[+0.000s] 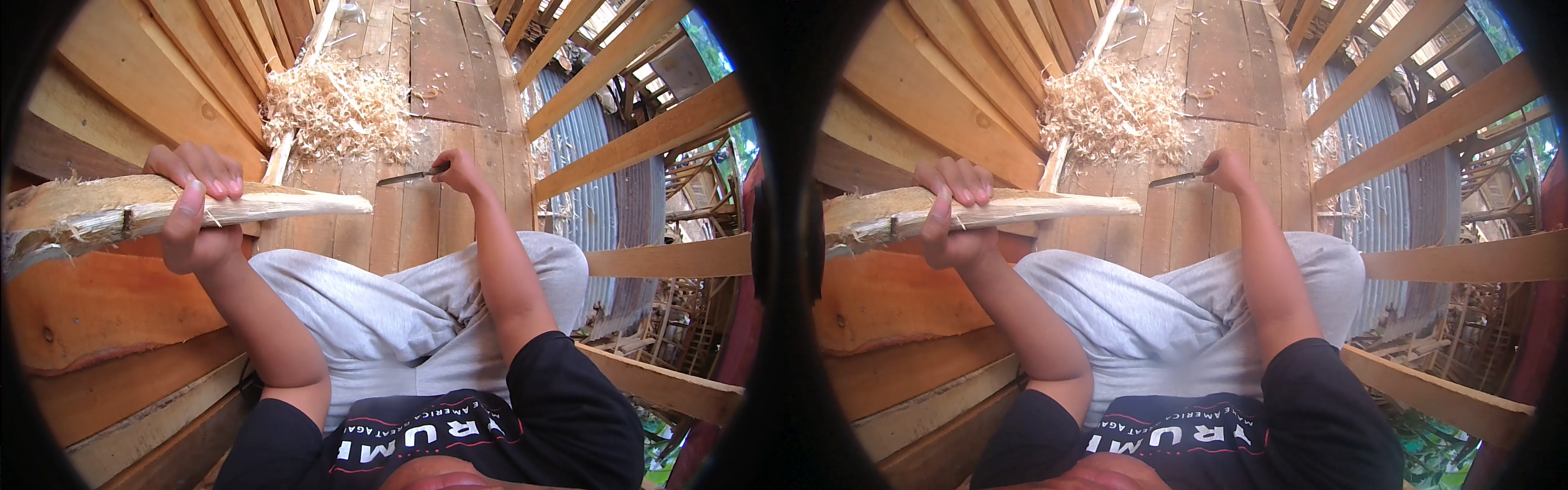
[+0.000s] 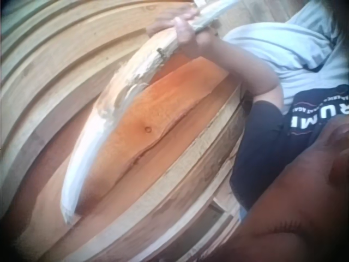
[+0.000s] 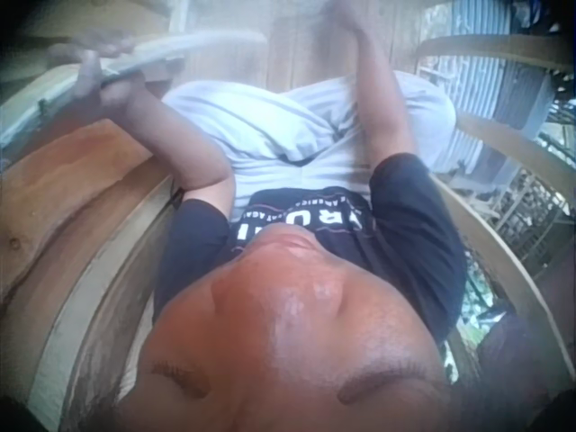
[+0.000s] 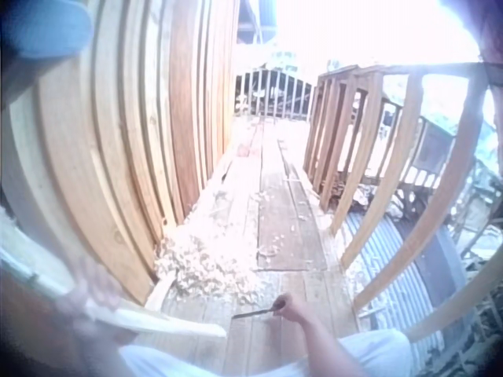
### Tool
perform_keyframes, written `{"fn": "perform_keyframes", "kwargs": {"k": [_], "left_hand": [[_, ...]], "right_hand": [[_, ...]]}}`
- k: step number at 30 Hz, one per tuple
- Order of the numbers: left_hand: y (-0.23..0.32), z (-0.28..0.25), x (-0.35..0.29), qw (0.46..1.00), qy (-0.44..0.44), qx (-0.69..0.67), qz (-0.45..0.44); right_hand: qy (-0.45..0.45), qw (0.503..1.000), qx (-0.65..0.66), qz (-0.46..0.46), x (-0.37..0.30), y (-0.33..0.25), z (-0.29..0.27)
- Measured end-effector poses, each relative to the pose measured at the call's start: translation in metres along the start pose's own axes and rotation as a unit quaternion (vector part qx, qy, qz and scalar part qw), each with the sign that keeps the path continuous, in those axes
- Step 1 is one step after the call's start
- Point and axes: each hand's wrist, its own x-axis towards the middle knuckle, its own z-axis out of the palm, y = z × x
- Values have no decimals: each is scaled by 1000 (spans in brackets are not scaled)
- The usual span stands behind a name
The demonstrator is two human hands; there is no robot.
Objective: The person carves a long piece of wood using a knife, removing bark and shaping the surface. Wood shavings accumulate on the floor as the person continues to shave and smooth the wood.
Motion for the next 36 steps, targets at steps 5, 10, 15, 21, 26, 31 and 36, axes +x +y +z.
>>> {"fn": "perform_keyframes", "kwargs": {"k": [5,10,15,21,26,31,36], "left_hand": [[0,1,0,1000,11,1,-2],[-3,2,0,1000,11,11,-9],[-2,6,-1,999,14,27,-10],[-5,8,0,999,36,36,-9],[-7,1,0,997,51,53,10],[-6,-2,-1,993,79,91,14],[-4,0,-1,990,82,116,-2]], "right_hand": [[-102,991,-83,17,-2,22,-35],[179,979,-63,71,3,20,-18],[-88,994,-67,-3,2,21,-25],[64,989,-123,47,1,0,-1],[7,997,-78,8,-7,-16,11],[-109,985,-101,-86,-11,-43,39],[103,985,-138,-19,7,-26,54]]}}
